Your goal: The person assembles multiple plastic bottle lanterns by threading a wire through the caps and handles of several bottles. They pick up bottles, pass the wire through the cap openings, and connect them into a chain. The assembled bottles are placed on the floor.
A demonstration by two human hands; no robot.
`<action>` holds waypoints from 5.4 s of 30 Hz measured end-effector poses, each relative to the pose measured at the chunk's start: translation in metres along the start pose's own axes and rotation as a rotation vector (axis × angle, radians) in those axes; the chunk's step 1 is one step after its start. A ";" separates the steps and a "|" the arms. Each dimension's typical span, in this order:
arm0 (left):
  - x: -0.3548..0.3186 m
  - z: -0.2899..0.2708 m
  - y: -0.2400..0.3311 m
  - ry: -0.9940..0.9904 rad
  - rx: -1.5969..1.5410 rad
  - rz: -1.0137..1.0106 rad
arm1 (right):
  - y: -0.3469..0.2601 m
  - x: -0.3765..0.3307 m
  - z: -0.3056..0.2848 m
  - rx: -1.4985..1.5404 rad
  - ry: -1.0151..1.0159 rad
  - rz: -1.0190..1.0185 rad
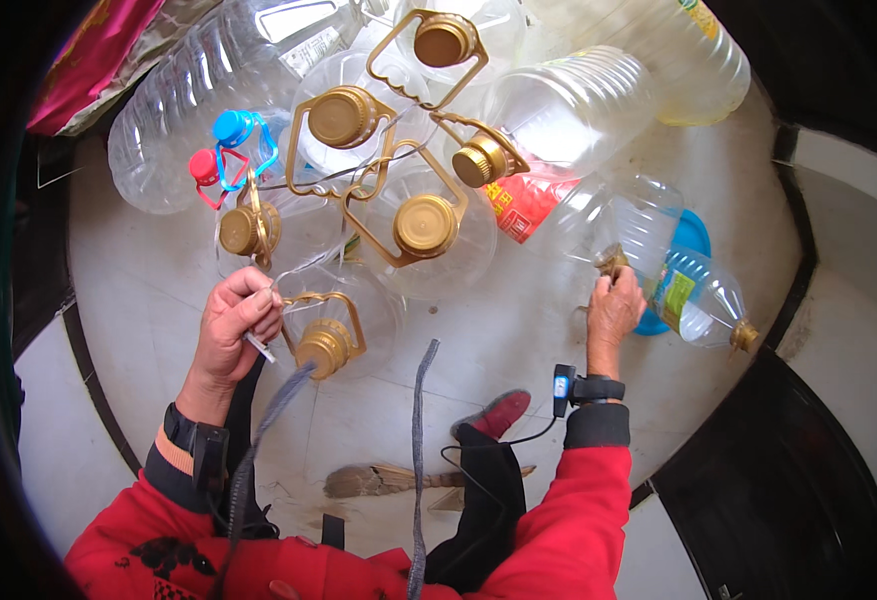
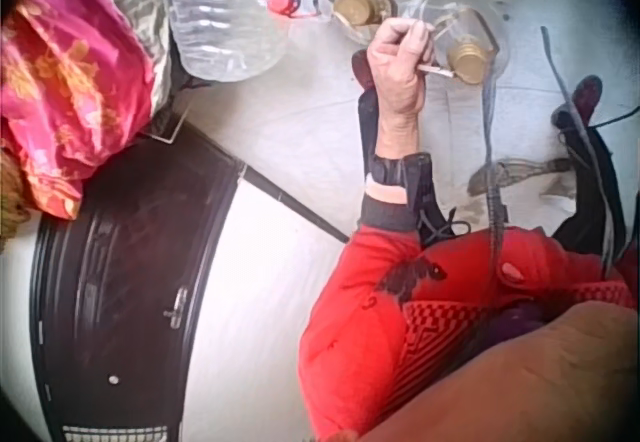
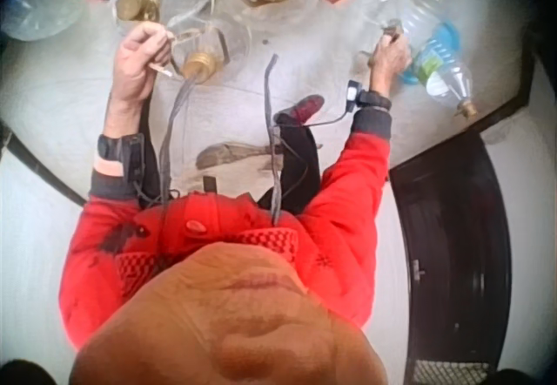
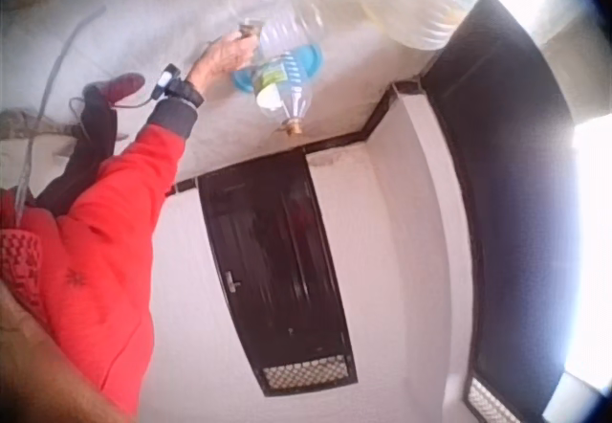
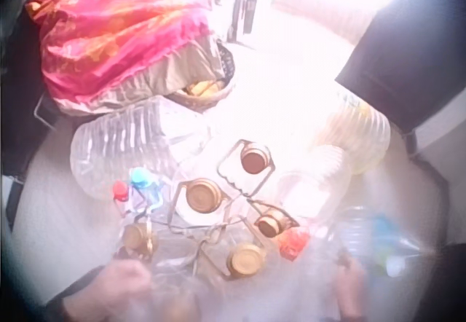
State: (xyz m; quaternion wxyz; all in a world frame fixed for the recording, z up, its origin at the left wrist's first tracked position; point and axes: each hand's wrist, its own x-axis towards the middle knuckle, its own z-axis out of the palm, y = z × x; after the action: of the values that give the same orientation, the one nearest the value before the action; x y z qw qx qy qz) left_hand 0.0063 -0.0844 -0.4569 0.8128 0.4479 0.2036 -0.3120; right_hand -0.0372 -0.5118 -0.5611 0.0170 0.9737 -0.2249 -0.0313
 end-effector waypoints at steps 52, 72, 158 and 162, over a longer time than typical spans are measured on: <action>-0.008 -0.005 0.005 0.071 -0.056 0.189 | -0.094 -0.023 -0.121 0.118 0.042 -0.338; -0.008 -0.001 0.008 0.128 -0.005 0.167 | -0.106 -0.026 -0.120 0.517 -0.146 -0.475; -0.019 -0.025 0.035 0.014 0.315 0.003 | -0.114 -0.009 -0.190 1.530 0.022 0.266; -0.026 -0.054 0.043 0.149 0.398 0.006 | -0.098 -0.011 -0.195 1.630 0.015 0.337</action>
State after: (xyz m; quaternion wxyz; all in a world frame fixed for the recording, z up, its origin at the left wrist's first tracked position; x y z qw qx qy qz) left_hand 0.0145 -0.0129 -0.4433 0.6917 0.6221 0.1963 -0.3098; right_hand 0.0089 -0.4157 -0.3708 -0.6873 0.6345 -0.3200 0.1508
